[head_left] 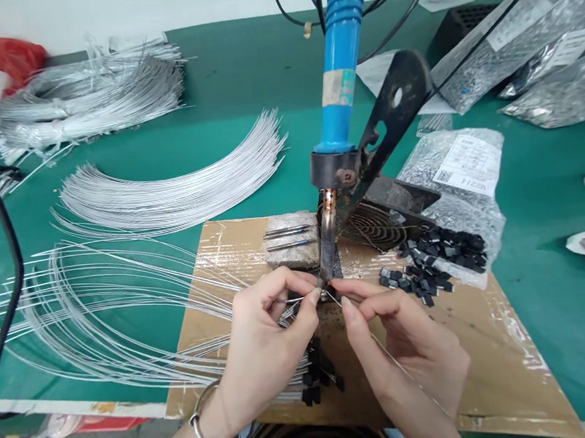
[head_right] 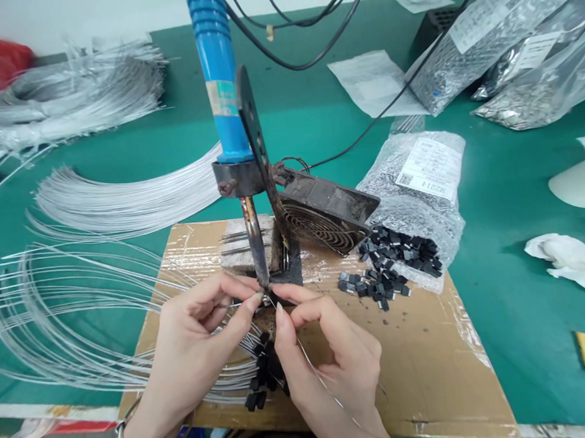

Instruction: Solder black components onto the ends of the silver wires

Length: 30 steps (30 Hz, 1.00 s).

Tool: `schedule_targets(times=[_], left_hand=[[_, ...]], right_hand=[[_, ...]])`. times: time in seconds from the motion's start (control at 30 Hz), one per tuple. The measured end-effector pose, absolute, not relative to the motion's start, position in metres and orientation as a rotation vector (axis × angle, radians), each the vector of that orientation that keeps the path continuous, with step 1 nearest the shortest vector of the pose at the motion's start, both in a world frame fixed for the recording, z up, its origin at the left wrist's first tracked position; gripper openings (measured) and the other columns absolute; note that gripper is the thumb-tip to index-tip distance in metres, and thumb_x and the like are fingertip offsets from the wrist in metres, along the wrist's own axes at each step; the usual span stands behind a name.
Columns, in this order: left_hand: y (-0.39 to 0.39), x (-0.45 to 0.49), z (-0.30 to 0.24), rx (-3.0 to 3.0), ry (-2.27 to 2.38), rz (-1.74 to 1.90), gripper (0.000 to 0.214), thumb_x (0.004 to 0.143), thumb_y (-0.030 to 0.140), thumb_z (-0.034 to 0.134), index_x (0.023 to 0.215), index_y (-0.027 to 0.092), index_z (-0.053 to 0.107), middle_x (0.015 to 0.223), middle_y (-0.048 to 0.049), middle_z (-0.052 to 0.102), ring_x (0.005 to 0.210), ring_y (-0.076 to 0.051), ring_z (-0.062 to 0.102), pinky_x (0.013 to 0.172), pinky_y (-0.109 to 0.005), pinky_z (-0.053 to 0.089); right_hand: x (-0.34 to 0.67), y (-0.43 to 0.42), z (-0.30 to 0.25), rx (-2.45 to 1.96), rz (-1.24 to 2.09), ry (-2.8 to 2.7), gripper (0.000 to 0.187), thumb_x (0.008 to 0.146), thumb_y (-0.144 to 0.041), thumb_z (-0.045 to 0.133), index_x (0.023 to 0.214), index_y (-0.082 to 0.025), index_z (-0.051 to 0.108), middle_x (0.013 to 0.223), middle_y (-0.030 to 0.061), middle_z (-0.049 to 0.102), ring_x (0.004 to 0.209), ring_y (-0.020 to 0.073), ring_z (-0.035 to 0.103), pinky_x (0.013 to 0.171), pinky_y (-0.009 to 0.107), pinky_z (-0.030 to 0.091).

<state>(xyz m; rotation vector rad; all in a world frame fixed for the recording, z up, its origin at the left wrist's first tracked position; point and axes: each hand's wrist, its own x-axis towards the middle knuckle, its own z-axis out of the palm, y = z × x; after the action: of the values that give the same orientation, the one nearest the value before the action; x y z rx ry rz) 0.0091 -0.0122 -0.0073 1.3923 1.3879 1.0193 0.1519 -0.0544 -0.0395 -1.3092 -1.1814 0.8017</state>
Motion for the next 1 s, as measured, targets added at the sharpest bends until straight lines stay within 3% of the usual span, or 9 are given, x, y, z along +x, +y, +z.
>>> schedule_targets(times=[1.0], left_hand=[[-0.0125,0.0084,-0.0093,1.379,1.398,0.978,0.015,0.084,0.008,0.068,0.074,0.020,0.070,0.082,0.0004,0.078,0.078,-0.011,0.074,0.071,-0.016,0.058]], right_hand=[[0.1524,-0.0552,-0.0397,-1.339,0.831,-1.188,0.018,0.093,-0.013,0.070,0.080,-0.023,0.063,0.109,0.0009,0.080,0.098,0.0152,0.078,0.089,0.024,0.058]])
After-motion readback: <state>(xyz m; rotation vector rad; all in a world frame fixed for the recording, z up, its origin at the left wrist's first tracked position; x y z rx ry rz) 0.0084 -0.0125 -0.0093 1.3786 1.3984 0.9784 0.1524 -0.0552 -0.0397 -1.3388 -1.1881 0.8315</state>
